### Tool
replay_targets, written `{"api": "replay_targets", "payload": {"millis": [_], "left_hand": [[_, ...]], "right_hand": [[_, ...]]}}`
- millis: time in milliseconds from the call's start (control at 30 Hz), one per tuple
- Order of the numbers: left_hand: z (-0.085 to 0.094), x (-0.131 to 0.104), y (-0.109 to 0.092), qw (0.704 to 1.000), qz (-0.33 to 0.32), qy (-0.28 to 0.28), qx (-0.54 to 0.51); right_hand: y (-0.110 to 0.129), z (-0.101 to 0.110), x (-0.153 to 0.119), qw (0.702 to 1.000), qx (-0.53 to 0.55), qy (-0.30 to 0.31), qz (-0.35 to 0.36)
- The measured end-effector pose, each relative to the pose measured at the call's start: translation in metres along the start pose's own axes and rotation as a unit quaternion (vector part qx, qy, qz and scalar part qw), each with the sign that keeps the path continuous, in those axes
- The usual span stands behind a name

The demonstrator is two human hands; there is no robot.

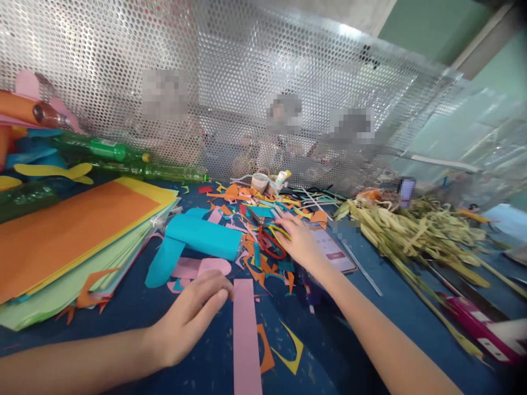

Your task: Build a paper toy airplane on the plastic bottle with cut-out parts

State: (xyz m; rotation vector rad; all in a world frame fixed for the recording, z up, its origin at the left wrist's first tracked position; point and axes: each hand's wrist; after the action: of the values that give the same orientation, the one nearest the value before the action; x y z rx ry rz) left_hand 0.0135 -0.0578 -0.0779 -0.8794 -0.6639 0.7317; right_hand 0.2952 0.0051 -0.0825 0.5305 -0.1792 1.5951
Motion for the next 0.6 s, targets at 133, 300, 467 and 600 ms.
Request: {"api": "replay_targets", "payload": {"millis": [133, 300, 467, 600], "left_hand": [[-0.007, 0.002, 0.003, 0.997, -0.037, -0.031, 0.065], [-0.012, 0.005, 0.010, 0.981, -0.121, -0.033, 0.149], [-0.010, 0.006, 0.018, 0.939, -0.157, 0.002, 0.305], [-0.011, 0.005, 0.021, 0.925, -0.131, 0.023, 0.355]], "right_hand": [[0.023, -0.001, -0.010, 0.999, -0.019, 0.030, -0.013], [0.031, -0.003, -0.017, 0.991, 0.074, 0.055, -0.100], [0.023, -0.001, -0.013, 0.969, 0.192, 0.059, -0.145], [0.023, 0.001, -0.007, 0.909, 0.339, 0.090, -0.224]]}}
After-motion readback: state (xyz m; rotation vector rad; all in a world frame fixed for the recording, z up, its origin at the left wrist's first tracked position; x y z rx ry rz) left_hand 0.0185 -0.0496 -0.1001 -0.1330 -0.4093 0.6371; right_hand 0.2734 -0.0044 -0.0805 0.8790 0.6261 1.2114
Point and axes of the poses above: each hand's wrist, its own x-axis towards the middle knuckle, its own z-axis out of the back of the hand, y = z × x, and after that the axes turned 7 degrees about -y, right-handed
